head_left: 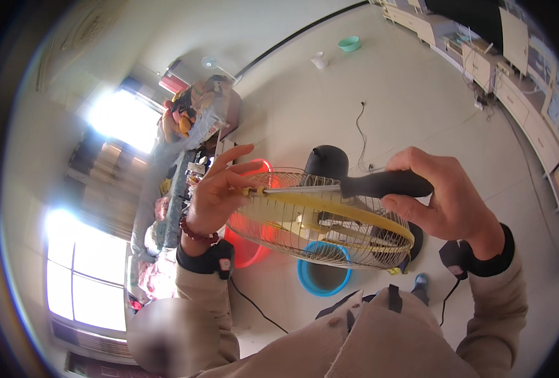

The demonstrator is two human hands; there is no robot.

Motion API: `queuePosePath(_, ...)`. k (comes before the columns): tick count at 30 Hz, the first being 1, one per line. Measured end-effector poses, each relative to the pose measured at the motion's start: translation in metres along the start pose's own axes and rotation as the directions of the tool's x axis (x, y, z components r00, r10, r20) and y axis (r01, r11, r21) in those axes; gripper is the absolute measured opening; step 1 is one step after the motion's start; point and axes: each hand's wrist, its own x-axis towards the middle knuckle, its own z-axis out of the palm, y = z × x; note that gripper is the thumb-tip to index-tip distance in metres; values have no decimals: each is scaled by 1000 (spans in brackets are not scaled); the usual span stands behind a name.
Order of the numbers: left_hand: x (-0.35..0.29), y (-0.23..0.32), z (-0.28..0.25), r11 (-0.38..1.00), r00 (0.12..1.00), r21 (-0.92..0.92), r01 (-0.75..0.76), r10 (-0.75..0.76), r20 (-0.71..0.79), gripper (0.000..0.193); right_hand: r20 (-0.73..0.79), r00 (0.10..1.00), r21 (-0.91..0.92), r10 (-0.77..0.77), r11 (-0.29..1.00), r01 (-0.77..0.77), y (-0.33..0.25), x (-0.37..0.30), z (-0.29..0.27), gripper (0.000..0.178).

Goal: The person assembles a yellow table fan by attaching the front wire cage to the fan head. They align the cage, then use a screwdriver to tighten the central nut securing the cage in place.

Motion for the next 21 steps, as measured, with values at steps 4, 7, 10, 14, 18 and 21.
queuePosePath(4,1,-2,-1,994,999,95,-49,48,17,21,-30,994,-277,-109,956,97,3,-6,3,31)
queuePosePath(7,2,1,3,994,999,113,-1,6,-44,24,48,988,-467,-147,871,152,-1,-10,2,40)
queuePosePath(10,2,5,10,955,995,292,-45,69,-72,26,67,979,-532,-194,823,199,-4,-9,0,46)
queuePosePath(14,-4,14,15,952,989,306,16,30,-144,25,86,970,-532,-228,812,238,-10,-4,-4,44)
queuePosePath(18,-9,13,10,921,988,388,11,51,-149,23,103,977,-391,-189,895,214,-9,5,0,37)
queuePosePath(21,-12,9,8,941,986,338,38,19,-163,24,97,986,-207,-136,966,153,-8,9,3,32)
